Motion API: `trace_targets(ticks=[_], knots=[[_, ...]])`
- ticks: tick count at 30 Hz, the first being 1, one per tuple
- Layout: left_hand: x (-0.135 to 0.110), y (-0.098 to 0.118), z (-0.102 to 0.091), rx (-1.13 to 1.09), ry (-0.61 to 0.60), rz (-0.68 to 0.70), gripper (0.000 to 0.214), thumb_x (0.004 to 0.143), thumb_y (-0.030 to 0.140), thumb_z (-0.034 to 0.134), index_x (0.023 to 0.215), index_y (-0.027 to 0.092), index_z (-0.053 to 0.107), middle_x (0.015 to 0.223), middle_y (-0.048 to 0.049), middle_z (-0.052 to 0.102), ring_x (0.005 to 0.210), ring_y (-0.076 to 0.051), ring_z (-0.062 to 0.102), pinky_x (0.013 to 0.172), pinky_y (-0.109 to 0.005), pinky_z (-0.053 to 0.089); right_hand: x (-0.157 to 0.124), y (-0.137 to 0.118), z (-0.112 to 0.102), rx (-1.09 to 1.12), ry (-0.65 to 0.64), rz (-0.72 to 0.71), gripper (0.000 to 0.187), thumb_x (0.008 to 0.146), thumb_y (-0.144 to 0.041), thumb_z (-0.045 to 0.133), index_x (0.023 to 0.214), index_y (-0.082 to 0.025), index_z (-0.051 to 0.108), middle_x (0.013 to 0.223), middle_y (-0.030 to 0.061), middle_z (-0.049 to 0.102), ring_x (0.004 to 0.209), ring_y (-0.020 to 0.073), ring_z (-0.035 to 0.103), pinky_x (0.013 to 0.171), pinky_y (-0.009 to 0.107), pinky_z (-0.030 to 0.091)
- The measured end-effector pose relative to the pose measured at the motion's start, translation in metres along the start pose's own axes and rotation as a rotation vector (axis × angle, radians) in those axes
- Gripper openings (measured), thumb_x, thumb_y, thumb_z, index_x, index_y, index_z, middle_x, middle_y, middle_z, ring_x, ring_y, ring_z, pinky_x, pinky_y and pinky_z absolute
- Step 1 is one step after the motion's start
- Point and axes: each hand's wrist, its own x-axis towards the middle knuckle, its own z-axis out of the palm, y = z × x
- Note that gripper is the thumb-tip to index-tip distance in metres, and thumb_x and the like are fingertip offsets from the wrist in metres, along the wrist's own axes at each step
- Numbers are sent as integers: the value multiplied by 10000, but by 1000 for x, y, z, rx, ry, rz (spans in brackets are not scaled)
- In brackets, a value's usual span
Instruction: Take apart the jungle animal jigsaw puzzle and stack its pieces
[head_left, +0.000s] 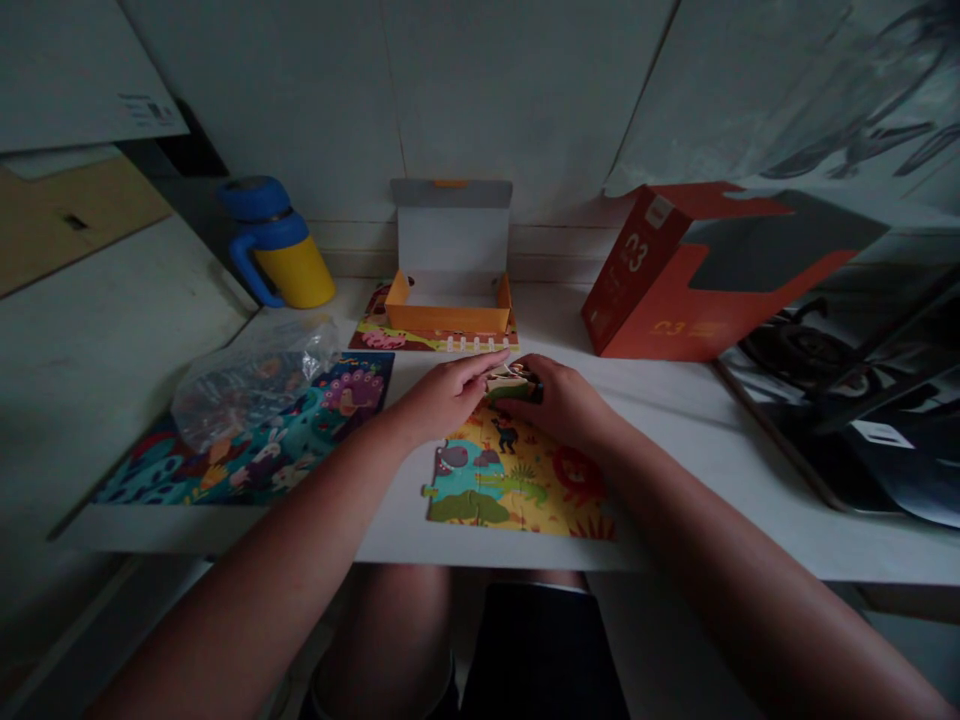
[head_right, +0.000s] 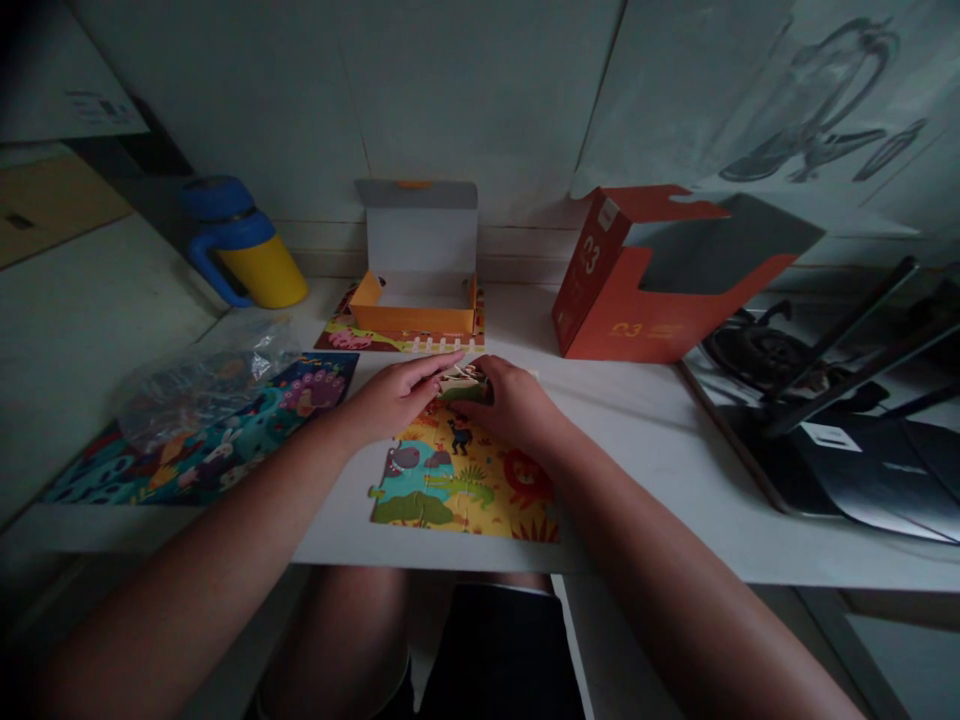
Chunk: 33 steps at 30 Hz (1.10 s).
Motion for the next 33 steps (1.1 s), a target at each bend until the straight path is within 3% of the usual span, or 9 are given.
trace_targets(ticks=[5,10,14,17,25,30,33], knots=[[3,-6,-1,-121,131,-6,589,944,12,477,1494,219,517,1422,-137,670,1328,-214,654,1163,-419,536,-1,0,-5,-20,49,18,251,936,-429,754,1054,-233,651,1015,70,755,852,248,667,733,328,454],[3,-15,-15,210,277,2,363,972,66,489,1273,209,633,1305,-107,694,1264,-225,659,1160,-436,517,-1,9,-11,-66,110,52,262,951,-460,735,1056,-230,666,1008,73,756,856,252,667,748,323,460],[-1,-22,-19,519,168,-49,232,1018,215,569,1210,175,693,1319,-145,678,1300,-288,636,1195,-467,475,-1,12,-10,-97,17,26,258,963,-458,733,1080,-232,690,1083,99,759,920,276,685,793,345,483],[-4,-25,-17,594,105,-64,272,1022,307,614,1233,160,702,1351,-164,660,1319,-318,624,1196,-472,473,-1,13,-10,-76,57,20,249,972,-437,730,1103,-229,696,1090,93,758,925,271,696,798,347,488],[-2,-34,-20,619,120,-114,302,995,348,680,1233,165,704,1315,-166,664,1261,-329,645,1147,-464,496,-2,15,-6,-52,54,50,389,953,-495,769,1220,-228,672,1126,99,778,920,279,718,782,353,504],[-2,-42,-23,555,133,-125,434,928,451,806,1238,165,704,1246,-140,677,1139,-307,671,1051,-440,539,-1,15,-4,-87,41,24,339,981,-441,728,1223,-208,693,1144,121,777,947,295,725,825,377,517],[0,-40,-21,523,184,-61,354,922,375,830,1201,180,735,1203,-117,678,1143,-292,669,1040,-426,539,-1,16,-3,-84,50,21,305,978,-434,734,1186,-213,707,1102,110,777,914,293,721,797,378,514]])
